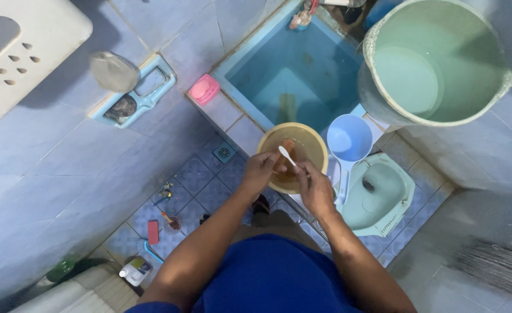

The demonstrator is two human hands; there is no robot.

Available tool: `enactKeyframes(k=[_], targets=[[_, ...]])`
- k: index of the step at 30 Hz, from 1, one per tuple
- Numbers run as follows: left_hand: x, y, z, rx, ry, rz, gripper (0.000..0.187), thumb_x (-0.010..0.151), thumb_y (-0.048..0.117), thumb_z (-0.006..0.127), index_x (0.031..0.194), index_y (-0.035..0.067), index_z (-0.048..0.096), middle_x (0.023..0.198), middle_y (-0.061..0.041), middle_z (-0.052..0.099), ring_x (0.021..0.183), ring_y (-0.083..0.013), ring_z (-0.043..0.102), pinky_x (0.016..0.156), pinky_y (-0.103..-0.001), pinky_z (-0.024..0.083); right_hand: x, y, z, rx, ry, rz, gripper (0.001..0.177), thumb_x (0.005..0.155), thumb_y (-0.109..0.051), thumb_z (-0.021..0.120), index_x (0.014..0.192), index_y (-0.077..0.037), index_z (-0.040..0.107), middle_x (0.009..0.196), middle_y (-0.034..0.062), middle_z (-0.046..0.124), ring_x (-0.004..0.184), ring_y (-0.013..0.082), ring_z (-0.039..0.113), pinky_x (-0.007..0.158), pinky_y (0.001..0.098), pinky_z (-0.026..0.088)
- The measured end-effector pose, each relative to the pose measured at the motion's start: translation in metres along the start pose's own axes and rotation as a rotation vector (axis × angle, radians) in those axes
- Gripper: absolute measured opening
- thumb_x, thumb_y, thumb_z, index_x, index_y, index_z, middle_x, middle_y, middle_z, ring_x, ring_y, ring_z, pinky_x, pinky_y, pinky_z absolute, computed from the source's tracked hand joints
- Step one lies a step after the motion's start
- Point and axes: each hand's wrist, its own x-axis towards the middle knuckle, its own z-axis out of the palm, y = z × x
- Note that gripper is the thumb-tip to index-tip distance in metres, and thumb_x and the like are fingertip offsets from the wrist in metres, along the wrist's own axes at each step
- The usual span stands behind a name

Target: Cleaning a wall-mounted organizer and various bathroom items using a sponge and water.

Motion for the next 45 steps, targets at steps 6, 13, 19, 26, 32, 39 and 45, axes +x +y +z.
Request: enactKeyframes(k=[6,13,19,26,32,39,45], targets=[[-0.02,0.033,-0.001,0.301,0.102,0.12,0.033,0.103,0.028,0.053,0.113,0.005,0.074,0.078,-0.008,0.077,0.071,-0.0185,0.072,0.07,-0.033,0.055,0.006,-0.013,-0.016,0.071,-0.025,0.145,0.027,0.102,-0.032,0.062,0.098,-0.007,0.07,0.07,0.007,0.069,0.064,0.0162,0.067,0.062,0.0335,0.052],[-0.019,0.037,-0.006,0.391,0.187,0.12,0.031,0.104,0.026,0.051,0.102,0.004,0.073,0.078,-0.007,0.075,0.071,-0.0229,0.072,0.069,-0.036,0.054,0.011,0.03,-0.015,0.181,0.001,0.205,0.029,0.099,-0.034,0.065,0.094,-0.006,0.069,0.072,0.003,0.07,0.064,0.0114,0.069,0.059,0.0293,0.054],[-0.03,0.059,0.001,0.349,0.166,0.054,0.031,0.104,0.025,0.051,0.104,0.005,0.074,0.077,-0.008,0.074,0.068,-0.0234,0.071,0.066,-0.038,0.054,0.02,0.008,-0.02,0.048,-0.09,0.139,0.031,0.102,-0.035,0.062,0.093,-0.006,0.069,0.061,0.0064,0.06,0.055,0.0136,0.055,0.054,0.0317,0.044],[-0.031,0.052,-0.003,0.34,0.161,0.106,0.026,0.103,0.02,0.052,0.11,0.006,0.073,0.077,-0.007,0.074,0.071,-0.0203,0.073,0.069,-0.035,0.056,0.024,0.004,-0.019,0.044,-0.093,0.154,0.03,0.103,-0.034,0.062,0.091,-0.007,0.069,0.063,0.0055,0.061,0.057,0.0118,0.054,0.054,0.032,0.044],[-0.029,0.046,-0.009,0.32,0.189,0.113,0.026,0.102,0.019,0.052,0.111,0.006,0.073,0.076,-0.007,0.073,0.071,-0.0229,0.073,0.069,-0.037,0.056,0.027,0.001,-0.024,0.033,-0.128,0.287,0.027,0.099,-0.034,0.064,0.093,-0.008,0.071,0.063,0.0079,0.062,0.054,0.0142,0.056,0.054,0.0329,0.046],[-0.025,0.044,-0.009,0.384,0.201,0.11,0.026,0.102,0.022,0.052,0.112,0.008,0.071,0.077,-0.006,0.074,0.074,-0.0233,0.073,0.07,-0.037,0.055,0.024,0.027,-0.019,0.082,-0.086,0.11,0.027,0.099,-0.034,0.066,0.094,-0.008,0.071,0.069,0.0056,0.068,0.06,0.0104,0.062,0.057,0.0316,0.05],[-0.029,0.068,-0.002,0.356,0.258,0.029,0.028,0.105,0.025,0.054,0.105,0.005,0.074,0.078,-0.008,0.074,0.073,-0.0248,0.073,0.071,-0.037,0.055,0.032,-0.014,-0.021,-0.075,-0.162,0.175,0.027,0.1,-0.033,0.065,0.096,-0.008,0.073,0.071,0.0141,0.069,0.063,0.0256,0.066,0.064,0.0391,0.052]])
